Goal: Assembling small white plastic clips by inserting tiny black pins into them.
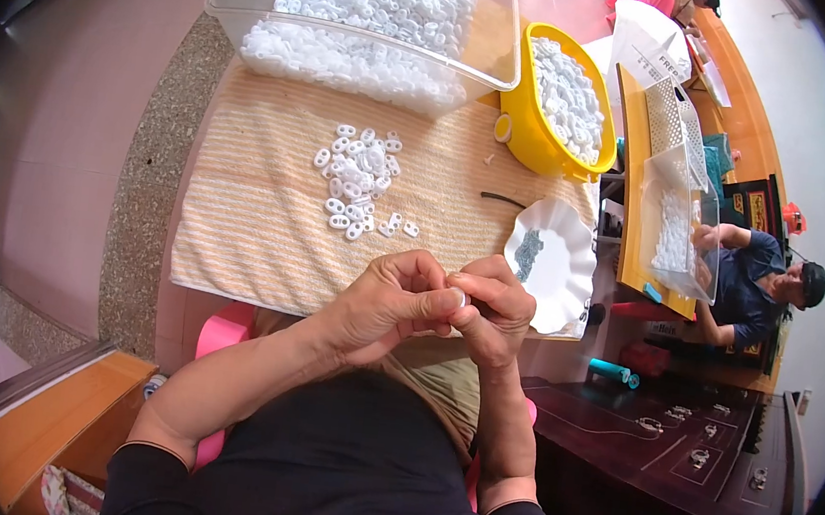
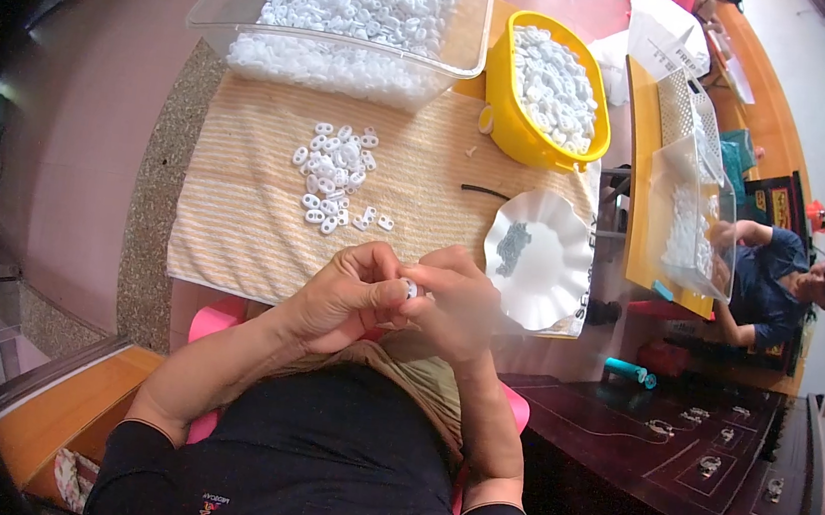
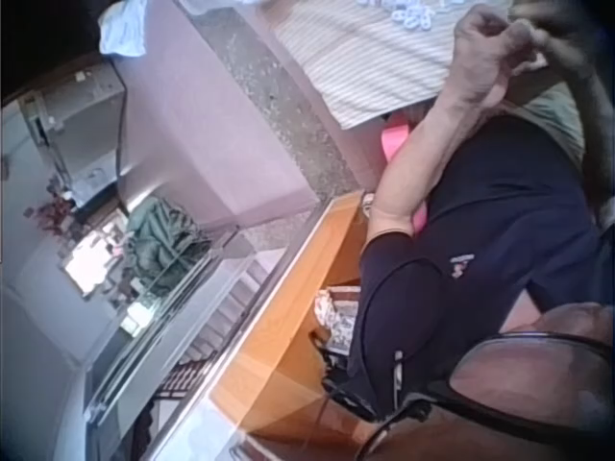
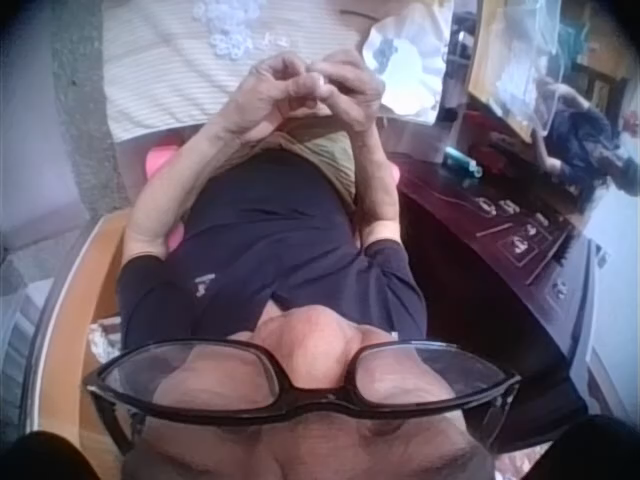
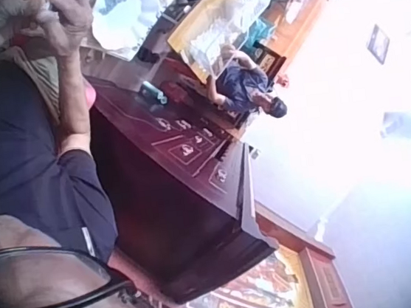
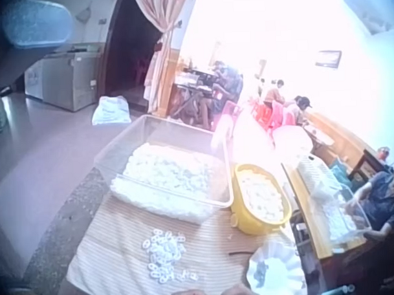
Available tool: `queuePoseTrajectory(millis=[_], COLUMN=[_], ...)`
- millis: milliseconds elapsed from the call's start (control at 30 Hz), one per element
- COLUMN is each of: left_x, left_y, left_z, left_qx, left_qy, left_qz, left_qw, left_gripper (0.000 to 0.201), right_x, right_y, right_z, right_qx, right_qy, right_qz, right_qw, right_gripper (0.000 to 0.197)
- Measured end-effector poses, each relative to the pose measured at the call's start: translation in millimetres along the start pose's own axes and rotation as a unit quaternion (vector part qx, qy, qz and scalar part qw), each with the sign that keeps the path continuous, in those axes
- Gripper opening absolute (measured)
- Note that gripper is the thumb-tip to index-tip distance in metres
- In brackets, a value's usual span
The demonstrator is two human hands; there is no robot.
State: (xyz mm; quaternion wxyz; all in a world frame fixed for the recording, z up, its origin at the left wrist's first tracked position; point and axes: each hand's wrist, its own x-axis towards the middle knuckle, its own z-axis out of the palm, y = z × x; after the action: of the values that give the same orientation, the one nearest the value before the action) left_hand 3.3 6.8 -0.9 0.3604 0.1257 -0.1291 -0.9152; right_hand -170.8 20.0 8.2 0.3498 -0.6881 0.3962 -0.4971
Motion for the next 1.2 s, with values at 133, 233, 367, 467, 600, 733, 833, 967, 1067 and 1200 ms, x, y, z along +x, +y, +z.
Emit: queuePoseTrajectory(millis=[133, 233, 367, 467, 600, 733, 833, 967, 1067, 1200], left_x=[0.6, 1.9, 4.5, 5.9, 7.5, 11.0, 9.9, 9.2, 8.1, 8.7], left_y=[0.0, 2.1, 3.2, 2.6, 2.1, 0.5, 0.8, 0.9, 0.4, -5.4], left_z=[0.0, -2.1, -2.1, -5.3, -4.2, -7.4, -6.6, -6.3, -3.1, -4.5], left_qx=[0.005, 0.005, 0.015, 0.034, 0.044, 0.024, 0.022, 0.044, 0.068, 0.110], left_qy=[0.002, 0.006, 0.027, 0.050, 0.054, 0.098, 0.103, 0.099, 0.102, 0.098], left_qz=[-0.002, -0.009, -0.007, -0.005, 0.026, 0.050, 0.049, 0.044, 0.052, 0.054], left_qw=[1.000, 1.000, 0.999, 0.998, 0.997, 0.994, 0.993, 0.993, 0.991, 0.988], left_gripper=[0.010, 0.011, 0.011, 0.010, 0.011, 0.011, 0.012, 0.013, 0.013, 0.011], right_x=[1.2, 4.0, 3.4, 2.9, 5.2, 16.3, 24.5, 39.9, 59.7, 92.0], right_y=[-2.4, -7.0, -2.5, 5.6, 3.6, -1.5, -2.9, -12.5, -14.8, -7.2], right_z=[0.3, 2.8, 2.8, 2.5, 0.0, -5.8, -17.9, -38.0, -53.9, -83.9], right_qx=[-0.001, -0.021, -0.030, 0.051, 0.049, 0.038, 0.091, 0.035, -0.004, -0.101], right_qy=[-0.004, 0.010, 0.024, 0.035, 0.043, 0.128, 0.166, 0.195, 0.243, 0.255], right_qz=[0.005, 0.047, 0.095, 0.099, 0.121, 0.167, 0.155, 0.113, 0.071, -0.005], right_qw=[1.000, 0.999, 0.995, 0.993, 0.990, 0.977, 0.970, 0.974, 0.967, 0.962], right_gripper=[0.030, 0.024, 0.020, 0.015, 0.015, 0.006, 0.006, 0.008, 0.005, 0.007])
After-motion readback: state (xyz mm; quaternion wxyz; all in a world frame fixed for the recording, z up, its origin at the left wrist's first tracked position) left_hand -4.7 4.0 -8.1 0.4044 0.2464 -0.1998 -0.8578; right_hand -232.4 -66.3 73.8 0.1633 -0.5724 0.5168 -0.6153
